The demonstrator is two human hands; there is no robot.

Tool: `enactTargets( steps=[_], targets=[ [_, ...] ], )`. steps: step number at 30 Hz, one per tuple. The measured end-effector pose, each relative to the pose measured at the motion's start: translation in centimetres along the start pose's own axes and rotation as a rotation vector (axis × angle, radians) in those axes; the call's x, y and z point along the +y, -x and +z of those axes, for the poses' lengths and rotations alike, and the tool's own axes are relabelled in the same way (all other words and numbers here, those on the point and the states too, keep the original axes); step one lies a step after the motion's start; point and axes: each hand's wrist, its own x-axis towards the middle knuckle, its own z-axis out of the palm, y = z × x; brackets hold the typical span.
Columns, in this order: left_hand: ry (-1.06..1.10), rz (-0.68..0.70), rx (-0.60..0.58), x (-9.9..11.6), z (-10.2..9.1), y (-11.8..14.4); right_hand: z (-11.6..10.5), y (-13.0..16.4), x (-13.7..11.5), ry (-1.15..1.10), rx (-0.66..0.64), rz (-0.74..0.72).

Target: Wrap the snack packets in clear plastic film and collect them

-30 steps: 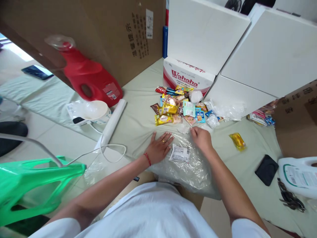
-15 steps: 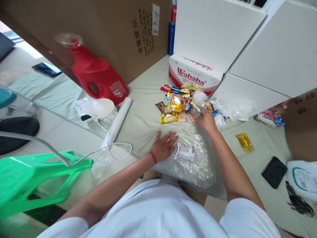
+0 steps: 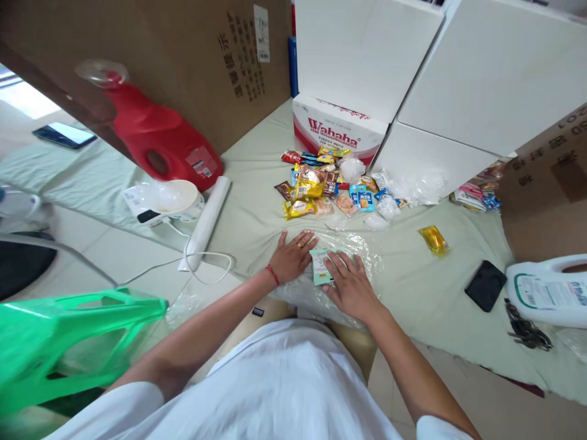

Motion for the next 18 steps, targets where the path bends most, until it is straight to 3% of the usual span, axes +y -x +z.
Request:
enactTargets(
  steps=[8,13,18],
  targets=[
    [-0.049,-0.049,0.029,-0.6,0.2,1.6,0.0,0.0,0.7,0.018,0.014,0.132],
    [-0.081,-0.055,0.013,-0.3,0.2,1.6,-2.0,-0.5,1.7,-0.097,-0.034,0.03],
    [-0.087,-0.068,0.001,-0.1,0.0,1.6,-3.6,-4.0,2.9,-0.058,-0.172,-0.07]
  ],
)
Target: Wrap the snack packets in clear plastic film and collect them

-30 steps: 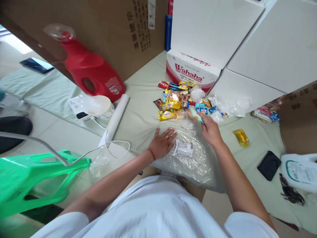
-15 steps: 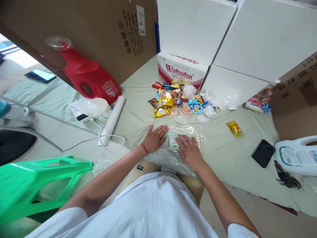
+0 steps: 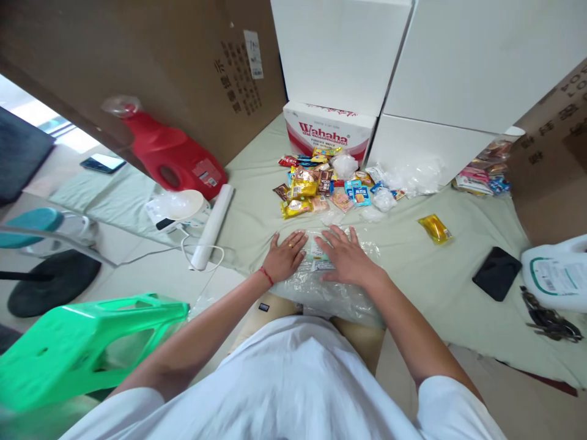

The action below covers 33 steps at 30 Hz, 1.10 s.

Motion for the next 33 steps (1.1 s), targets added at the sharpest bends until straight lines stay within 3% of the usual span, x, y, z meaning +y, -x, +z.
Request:
enactTargets(
  steps=[3,11,17,19,22,24,26,30,33],
  targets=[
    [0.005,0.003,0.003,0.0,0.0,0.0,0.6,-1.5,0.0,0.065,-0.104,0.009],
    [0.024,0.008,0.038,0.1,0.2,0.1,2.8,1.8,-0.6,0.117,0.185,-0.062],
    [0.102,-0.006,0.001,-0.2,-0.8,0.1,3.5,2.1,-1.0,0.047,0.129,-0.034],
    [0.141,-0.037,0.06,-0.6,-1.2,0.6,3.5,2.1,-1.0,0.007,0.122,-0.052],
    [0.149,-0.058,0.267,-0.9,-1.5,3.0,3.5,2.5,-1.0,-0.04,0.155,-0.062],
    [0.146,0.044,0.356,-0.7,-1.2,5.5,3.4,2.9,-0.9,-0.051,0.205,-0.062],
    [0.167,0.248,0.341,0.0,-0.7,8.2,3.4,3.2,-0.8,-0.039,0.261,-0.064],
    [0.178,0.641,0.121,2.1,0.6,11.2,3.4,3.5,-0.4,-0.018,0.31,-0.058],
    [0.107,0.672,0.017,3.2,1.2,10.8,3.4,3.4,-0.1,-0.041,0.274,-0.033]
  ],
)
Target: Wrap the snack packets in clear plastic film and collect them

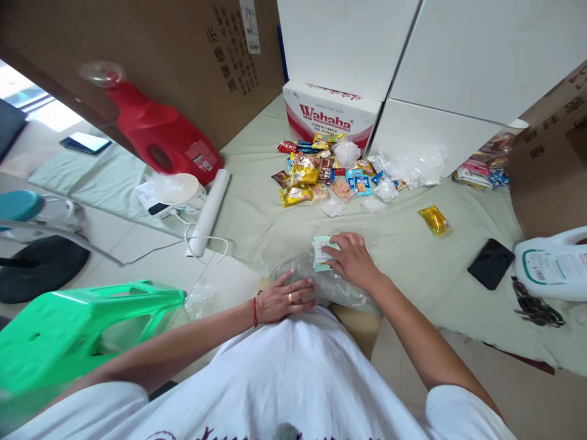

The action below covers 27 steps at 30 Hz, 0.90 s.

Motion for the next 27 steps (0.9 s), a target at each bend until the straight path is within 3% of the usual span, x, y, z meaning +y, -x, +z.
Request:
enactTargets(
  steps=[9,12,16,19,22,27],
  targets=[
    [-0.159,-0.349,-0.076,-0.5,-1.2,-1.8,0.6,-0.2,0.4,-0.048,-0.008,0.06],
    [-0.093,-0.316,-0.053,-0.6,-2.0,-2.4,0.8,-0.4,0.3,-0.045,0.003,0.074],
    [0.088,-0.187,0.075,-1.9,-3.7,-4.2,0.9,-0.5,0.2,-0.041,-0.007,0.086],
    [0.151,-0.198,0.084,-3.3,-4.8,-5.8,1.1,-0.5,0.2,-0.049,0.002,0.096],
    [0.16,-0.244,0.044,-4.6,-5.2,-7.1,1.1,-0.5,0.0,-0.07,0.02,0.117],
    [0.145,-0.496,0.105,-5.5,-4.1,-8.8,1.4,-0.6,0.0,-0.096,0.043,0.104]
  ],
)
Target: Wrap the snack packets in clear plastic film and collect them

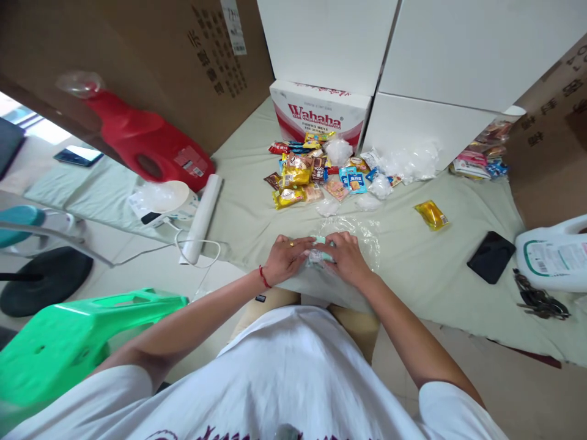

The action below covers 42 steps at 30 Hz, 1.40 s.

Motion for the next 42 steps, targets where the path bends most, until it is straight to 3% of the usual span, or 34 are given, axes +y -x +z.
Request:
enactTargets(
  steps=[6,10,13,17,21,24,27,29,33,35,37,39,42],
  targets=[
    [0.051,-0.259,0.056,0.6,1.5,-1.5,1.7,-0.6,2.0,-0.122,-0.002,-0.039],
    [0.065,-0.326,0.131,1.1,1.7,-1.9,2.1,-0.8,3.5,-0.2,-0.01,-0.135],
    [0.073,-0.306,0.124,1.1,1.9,-2.0,1.2,-1.0,3.8,-0.121,0.03,-0.168],
    [0.115,-0.247,0.06,0.5,2.6,-2.0,-2.0,-1.0,4.5,-0.113,0.125,-0.159],
    [0.126,-0.189,0.056,0.0,3.1,-1.8,-6.2,0.2,4.1,-0.327,0.255,0.024],
    [0.114,-0.149,0.068,0.0,3.1,-1.8,-7.9,1.5,2.0,-0.265,0.077,0.07],
    [0.086,-0.094,0.062,0.0,3.1,-1.9,-7.9,1.9,0.0,-0.141,-0.118,0.125],
    [0.056,-0.043,0.053,0.0,3.1,-2.1,-7.5,1.6,-0.1,-0.225,-0.152,0.159],
    [-0.007,0.045,0.067,-0.1,3.5,-2.6,-6.3,1.0,2.4,-0.458,-0.158,0.397],
    [-0.028,0.084,0.094,0.0,3.8,-2.7,-5.5,1.2,3.8,-0.401,-0.215,0.58],
    [-0.054,0.131,0.128,0.2,4.0,-2.8,-5.0,1.7,4.3,-0.217,-0.232,0.645],
    [-0.089,0.169,0.162,0.5,4.1,-2.9,-5.1,2.4,3.7,0.001,-0.115,0.588],
    [-0.128,0.196,0.188,1.1,4.1,-2.9,-6.2,2.7,1.1,0.155,0.194,0.396]
  ],
)
